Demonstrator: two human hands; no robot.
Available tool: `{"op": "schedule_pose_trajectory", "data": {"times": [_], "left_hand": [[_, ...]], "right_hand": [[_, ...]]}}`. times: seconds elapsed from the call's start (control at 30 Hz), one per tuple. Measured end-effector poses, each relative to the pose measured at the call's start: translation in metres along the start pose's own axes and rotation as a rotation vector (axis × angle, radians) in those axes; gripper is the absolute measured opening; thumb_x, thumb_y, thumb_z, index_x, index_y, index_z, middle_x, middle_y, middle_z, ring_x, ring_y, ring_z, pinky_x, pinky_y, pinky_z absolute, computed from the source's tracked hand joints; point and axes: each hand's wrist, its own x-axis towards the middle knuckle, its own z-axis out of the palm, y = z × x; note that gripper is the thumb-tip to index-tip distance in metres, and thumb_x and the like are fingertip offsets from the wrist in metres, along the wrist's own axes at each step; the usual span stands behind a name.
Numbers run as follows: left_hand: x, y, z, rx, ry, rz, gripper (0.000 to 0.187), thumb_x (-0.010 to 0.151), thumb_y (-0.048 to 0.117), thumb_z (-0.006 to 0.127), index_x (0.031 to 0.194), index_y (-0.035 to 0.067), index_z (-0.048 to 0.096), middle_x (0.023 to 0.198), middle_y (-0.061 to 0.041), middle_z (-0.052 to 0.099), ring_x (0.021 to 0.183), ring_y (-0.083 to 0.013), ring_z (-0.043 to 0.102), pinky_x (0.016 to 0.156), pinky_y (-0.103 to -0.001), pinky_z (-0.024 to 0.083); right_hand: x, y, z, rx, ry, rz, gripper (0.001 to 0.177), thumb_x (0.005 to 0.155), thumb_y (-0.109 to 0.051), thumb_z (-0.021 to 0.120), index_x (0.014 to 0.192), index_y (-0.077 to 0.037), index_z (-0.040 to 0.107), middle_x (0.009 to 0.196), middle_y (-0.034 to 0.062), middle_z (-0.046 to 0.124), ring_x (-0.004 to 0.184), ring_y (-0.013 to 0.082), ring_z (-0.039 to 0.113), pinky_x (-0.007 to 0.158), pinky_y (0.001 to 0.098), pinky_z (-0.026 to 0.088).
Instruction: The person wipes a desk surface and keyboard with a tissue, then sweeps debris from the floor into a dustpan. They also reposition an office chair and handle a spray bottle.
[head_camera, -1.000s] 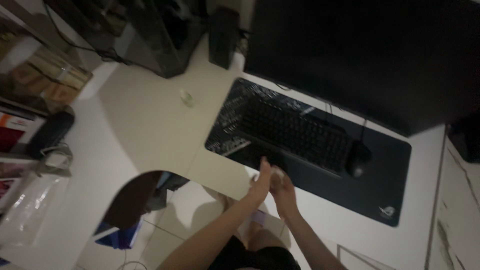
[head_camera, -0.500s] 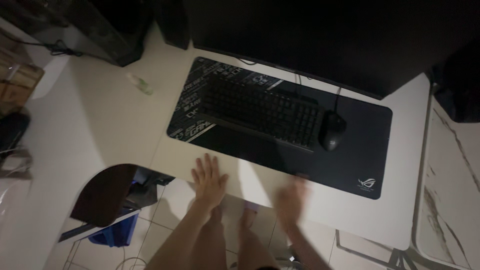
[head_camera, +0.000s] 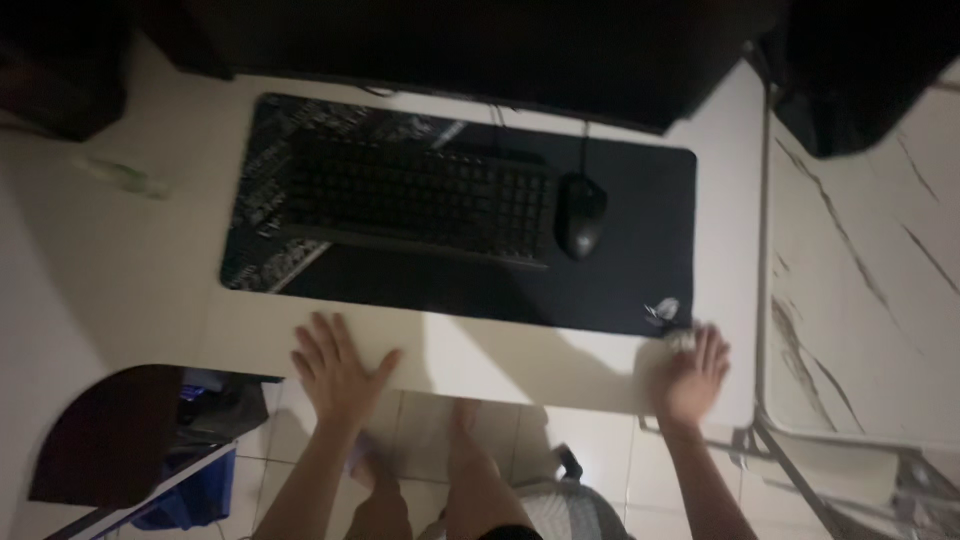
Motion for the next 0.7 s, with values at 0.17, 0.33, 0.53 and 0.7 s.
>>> {"op": "schedule_pose_trajectory", "data": {"times": [0.17, 0.33, 0.53, 0.7], "left_hand": [[0.019, 0.054, 0.003, -0.02, -0.08, -0.208, 0.132, 0.08, 0.091, 0.042, 0.157, -0.01, 0.002, 0.16, -0.04, -0.008, 0.144, -0.06, -0.008, 0.114, -0.069, 0.003], [0.009, 0.14, -0.01, 0.077, -0.166, 0.081, 0.109, 0.087, 0.085, 0.038, 0.163, 0.011, 0.013, 0.168, -0.029, -0.004, 0.154, -0.0507, -0.006, 0.115, -0.076, 0.003], [0.026, 0.214, 0.007, -0.103, 0.035, 0.611, 0.082, 0.098, 0.07, 0.036, 0.162, 0.018, 0.028, 0.168, -0.024, 0.005, 0.15, -0.0519, -0.001, 0.109, -0.078, 0.0], [0.032, 0.241, 0.02, -0.068, 0.018, 0.798, 0.069, 0.102, 0.063, 0.038, 0.158, 0.021, 0.039, 0.17, -0.014, 0.015, 0.157, -0.0379, 0.005, 0.119, -0.07, 0.003]], "right_hand": [[-0.022, -0.095, 0.03, 0.117, -0.228, -0.101, 0.054, 0.105, -0.02, 0.049, 0.155, -0.003, 0.041, 0.154, 0.0209, 0.047, 0.129, 0.0346, 0.043, 0.103, 0.0459, 0.035], [-0.037, -0.042, 0.032, 0.045, -0.195, -0.223, 0.054, 0.104, -0.019, 0.049, 0.154, -0.002, 0.042, 0.159, 0.0231, 0.042, 0.141, 0.04, 0.036, 0.114, 0.0514, 0.028], [0.081, 0.083, -0.003, -0.035, -0.021, 0.137, 0.053, 0.104, -0.018, 0.048, 0.153, 0.0, 0.043, 0.164, 0.0258, 0.036, 0.156, 0.0464, 0.027, 0.128, 0.058, 0.02], [0.122, 0.047, -0.004, 0.007, -0.055, 0.074, 0.051, 0.11, -0.017, 0.047, 0.161, -0.009, 0.045, 0.166, 0.029, 0.035, 0.154, 0.053, 0.026, 0.124, 0.0623, 0.023]]}}
